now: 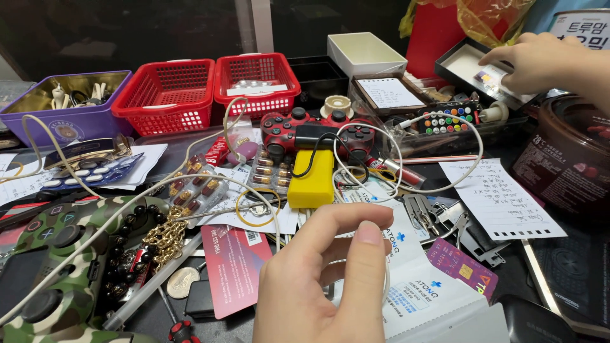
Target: Sorting through various items on a cluttered desk and carefully peeling the paper backing off a medicine blister pack.
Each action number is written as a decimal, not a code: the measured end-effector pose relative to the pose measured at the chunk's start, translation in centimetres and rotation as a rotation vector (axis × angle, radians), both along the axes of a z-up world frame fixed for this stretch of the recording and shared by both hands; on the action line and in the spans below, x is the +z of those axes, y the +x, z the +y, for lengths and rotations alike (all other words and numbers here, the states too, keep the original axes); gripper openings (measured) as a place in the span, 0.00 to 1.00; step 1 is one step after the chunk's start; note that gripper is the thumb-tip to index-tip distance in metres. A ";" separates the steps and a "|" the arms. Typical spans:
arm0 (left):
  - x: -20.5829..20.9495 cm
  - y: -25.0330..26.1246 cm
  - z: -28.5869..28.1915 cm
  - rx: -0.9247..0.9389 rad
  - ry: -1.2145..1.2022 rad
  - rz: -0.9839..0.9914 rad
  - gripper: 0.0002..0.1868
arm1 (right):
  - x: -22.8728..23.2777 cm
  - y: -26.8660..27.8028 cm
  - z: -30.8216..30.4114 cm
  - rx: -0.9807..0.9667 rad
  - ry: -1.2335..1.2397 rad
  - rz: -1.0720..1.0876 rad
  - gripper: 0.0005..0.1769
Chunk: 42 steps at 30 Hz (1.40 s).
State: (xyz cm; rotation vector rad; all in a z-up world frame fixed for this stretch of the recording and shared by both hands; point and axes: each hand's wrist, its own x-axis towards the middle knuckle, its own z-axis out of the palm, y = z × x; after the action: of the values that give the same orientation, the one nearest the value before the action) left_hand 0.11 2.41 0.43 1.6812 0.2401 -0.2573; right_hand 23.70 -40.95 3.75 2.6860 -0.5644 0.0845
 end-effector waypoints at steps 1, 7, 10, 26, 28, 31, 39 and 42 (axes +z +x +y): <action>0.0 -0.1 0.2 0.000 -0.003 -0.001 0.15 | 0.1 -0.2 0.1 0.000 -0.003 -0.001 0.38; -3.5 -1.9 3.1 0.081 0.041 -0.364 0.14 | 0.9 -1.7 -1.1 0.245 -0.144 -0.360 0.29; -4.9 -3.7 5.1 0.135 0.113 -0.646 0.13 | 0.8 -4.1 0.7 0.631 -0.204 -0.498 0.20; -9.7 -10.1 13.1 0.019 0.085 -0.919 0.11 | -9.8 -35.6 37.5 0.737 0.525 -0.666 0.12; -9.8 -10.5 13.5 -0.010 0.131 -0.947 0.10 | -11.1 -36.7 38.5 0.716 0.508 -0.695 0.14; -9.6 -10.6 13.9 -0.055 0.128 -0.976 0.10 | -12.4 -37.7 39.7 0.695 0.391 -0.793 0.14; -9.8 -11.2 14.5 -0.052 0.109 -0.926 0.12 | -13.9 -37.6 42.3 0.684 0.340 -0.778 0.15; -9.7 -11.2 14.7 -0.011 0.089 -0.968 0.14 | -13.1 -36.6 43.2 0.737 0.410 -0.668 0.12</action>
State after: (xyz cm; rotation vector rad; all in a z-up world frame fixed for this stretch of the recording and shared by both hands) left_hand -11.14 17.09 -9.26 1.7114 -0.4865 0.5700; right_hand -12.90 2.20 -9.31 3.0855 0.3184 1.2059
